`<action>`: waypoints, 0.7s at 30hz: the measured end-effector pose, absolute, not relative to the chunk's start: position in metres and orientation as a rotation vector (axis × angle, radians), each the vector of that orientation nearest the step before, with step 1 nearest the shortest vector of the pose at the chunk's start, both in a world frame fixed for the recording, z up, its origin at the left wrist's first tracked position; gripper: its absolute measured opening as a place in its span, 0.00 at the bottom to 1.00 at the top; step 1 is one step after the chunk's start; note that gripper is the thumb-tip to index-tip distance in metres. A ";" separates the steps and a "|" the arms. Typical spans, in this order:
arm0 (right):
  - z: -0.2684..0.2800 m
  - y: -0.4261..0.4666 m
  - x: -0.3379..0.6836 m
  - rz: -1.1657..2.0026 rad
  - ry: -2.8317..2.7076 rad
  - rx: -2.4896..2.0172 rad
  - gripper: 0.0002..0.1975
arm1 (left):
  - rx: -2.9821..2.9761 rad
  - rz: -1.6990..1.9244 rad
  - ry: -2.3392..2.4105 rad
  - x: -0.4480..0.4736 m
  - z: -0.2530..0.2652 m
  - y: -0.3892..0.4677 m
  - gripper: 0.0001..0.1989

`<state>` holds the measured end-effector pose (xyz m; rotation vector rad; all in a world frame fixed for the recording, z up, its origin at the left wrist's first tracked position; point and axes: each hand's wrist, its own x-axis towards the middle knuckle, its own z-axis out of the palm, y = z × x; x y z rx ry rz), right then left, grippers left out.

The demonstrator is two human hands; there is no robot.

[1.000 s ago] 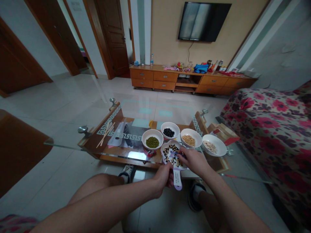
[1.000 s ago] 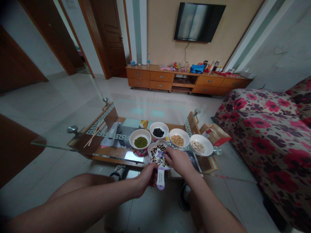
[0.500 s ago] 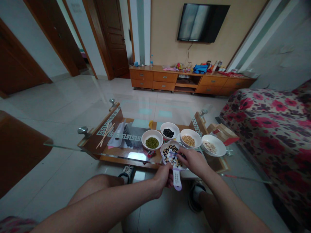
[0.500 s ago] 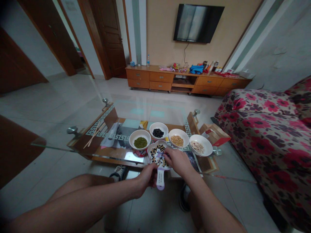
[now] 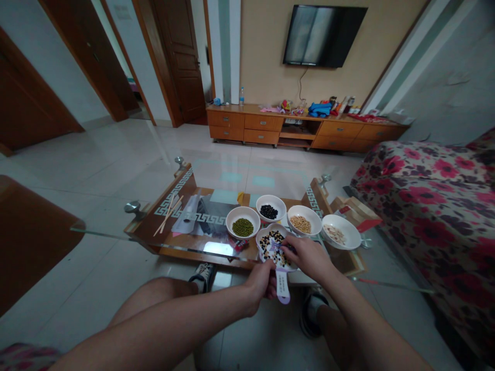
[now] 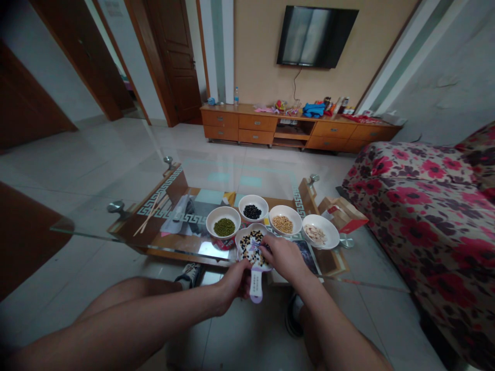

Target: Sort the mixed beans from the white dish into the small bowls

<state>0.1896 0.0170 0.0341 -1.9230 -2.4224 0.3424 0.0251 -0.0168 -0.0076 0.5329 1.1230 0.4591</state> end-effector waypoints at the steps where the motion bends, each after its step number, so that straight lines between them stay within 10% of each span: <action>1: 0.034 0.017 0.189 0.342 -2.426 -1.912 0.13 | 0.534 0.459 1.123 0.025 -0.008 -0.017 0.18; 21: 0.034 0.018 0.189 0.371 -2.452 -1.831 0.14 | 0.526 0.456 1.140 0.026 -0.013 -0.016 0.18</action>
